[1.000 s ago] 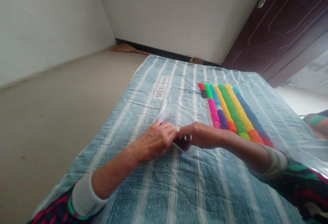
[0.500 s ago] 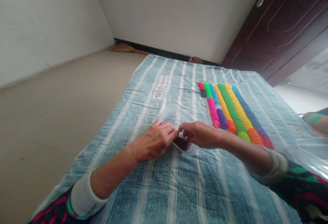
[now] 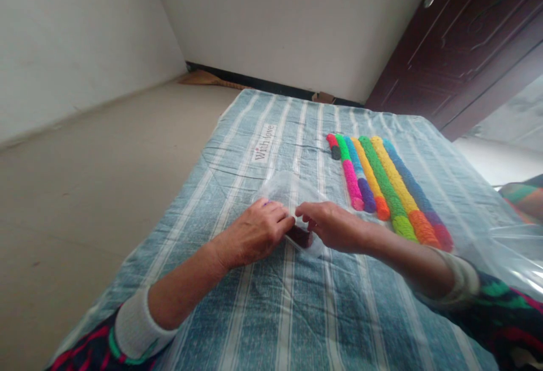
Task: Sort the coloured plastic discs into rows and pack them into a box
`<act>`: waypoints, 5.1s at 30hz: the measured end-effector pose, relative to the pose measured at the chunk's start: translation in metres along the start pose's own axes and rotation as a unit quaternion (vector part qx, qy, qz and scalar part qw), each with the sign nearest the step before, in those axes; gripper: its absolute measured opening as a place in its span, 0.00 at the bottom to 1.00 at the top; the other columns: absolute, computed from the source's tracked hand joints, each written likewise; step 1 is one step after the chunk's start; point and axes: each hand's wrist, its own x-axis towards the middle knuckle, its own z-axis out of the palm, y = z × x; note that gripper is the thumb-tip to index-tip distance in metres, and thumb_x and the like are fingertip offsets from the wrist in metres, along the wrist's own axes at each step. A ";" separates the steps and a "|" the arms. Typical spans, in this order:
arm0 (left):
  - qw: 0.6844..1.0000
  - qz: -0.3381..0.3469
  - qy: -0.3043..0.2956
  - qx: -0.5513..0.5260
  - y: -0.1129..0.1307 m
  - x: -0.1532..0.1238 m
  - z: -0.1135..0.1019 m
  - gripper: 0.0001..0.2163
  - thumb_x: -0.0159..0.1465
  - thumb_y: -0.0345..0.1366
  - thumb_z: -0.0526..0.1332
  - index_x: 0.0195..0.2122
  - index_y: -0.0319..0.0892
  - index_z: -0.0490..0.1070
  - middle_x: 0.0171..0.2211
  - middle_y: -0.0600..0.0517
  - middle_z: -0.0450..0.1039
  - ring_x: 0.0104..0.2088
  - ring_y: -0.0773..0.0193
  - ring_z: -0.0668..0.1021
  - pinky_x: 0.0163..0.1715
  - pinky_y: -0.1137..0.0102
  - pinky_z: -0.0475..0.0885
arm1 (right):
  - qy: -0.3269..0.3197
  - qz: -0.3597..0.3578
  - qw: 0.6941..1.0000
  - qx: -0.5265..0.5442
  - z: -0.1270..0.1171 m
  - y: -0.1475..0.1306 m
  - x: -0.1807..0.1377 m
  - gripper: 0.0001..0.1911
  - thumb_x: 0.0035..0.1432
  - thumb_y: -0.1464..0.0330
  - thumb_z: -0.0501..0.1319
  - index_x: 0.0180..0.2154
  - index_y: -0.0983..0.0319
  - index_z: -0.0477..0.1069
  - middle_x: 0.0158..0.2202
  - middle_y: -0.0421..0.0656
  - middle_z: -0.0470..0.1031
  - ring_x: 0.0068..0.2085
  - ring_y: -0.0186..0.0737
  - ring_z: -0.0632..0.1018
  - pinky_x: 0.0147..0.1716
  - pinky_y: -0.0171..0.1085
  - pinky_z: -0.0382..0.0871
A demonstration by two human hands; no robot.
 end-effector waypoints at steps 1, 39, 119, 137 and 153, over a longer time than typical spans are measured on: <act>1.000 -0.002 -0.001 -0.001 0.000 0.000 0.000 0.08 0.67 0.32 0.50 0.38 0.39 0.69 0.38 0.47 0.72 0.42 0.61 0.72 0.43 0.64 0.65 | 0.001 0.002 1.000 -0.009 0.000 -0.001 0.000 0.14 0.49 0.84 0.53 0.35 0.64 0.68 0.28 0.40 0.72 0.30 0.33 0.72 0.27 0.30 0.57; 0.998 -0.012 0.055 0.017 -0.008 -0.003 -0.005 0.09 0.65 0.28 0.51 0.41 0.39 0.70 0.36 0.48 0.75 0.41 0.61 0.75 0.54 0.54 0.63 | -0.002 -0.063 0.992 -0.108 -0.001 -0.003 -0.004 0.10 0.50 0.82 0.54 0.33 0.64 0.66 0.27 0.39 0.70 0.27 0.30 0.67 0.26 0.32 0.51; 0.726 -0.366 0.167 -0.558 -0.046 -0.014 0.017 0.32 0.55 0.52 0.64 0.57 0.37 0.66 0.53 0.42 0.73 0.55 0.48 0.73 0.57 0.56 0.67 | 0.062 0.182 0.939 -0.286 -0.107 0.184 0.114 0.29 0.42 0.63 0.72 0.49 0.58 0.73 0.46 0.46 0.71 0.47 0.47 0.73 0.42 0.35 0.65; 0.744 -0.354 0.167 -0.541 -0.049 -0.015 0.021 0.30 0.56 0.50 0.64 0.56 0.38 0.67 0.52 0.43 0.74 0.53 0.49 0.75 0.56 0.56 0.68 | 0.062 0.177 0.937 -0.296 -0.105 0.186 0.114 0.23 0.42 0.64 0.71 0.43 0.59 0.74 0.41 0.44 0.72 0.43 0.44 0.74 0.36 0.33 0.63; 0.751 -0.354 0.168 -0.532 -0.047 -0.012 0.018 0.29 0.55 0.51 0.64 0.54 0.39 0.69 0.50 0.43 0.75 0.52 0.49 0.76 0.55 0.57 0.69 | 0.056 0.138 0.933 -0.327 -0.106 0.163 0.104 0.11 0.46 0.75 0.64 0.35 0.62 0.74 0.43 0.47 0.72 0.44 0.45 0.73 0.34 0.33 0.62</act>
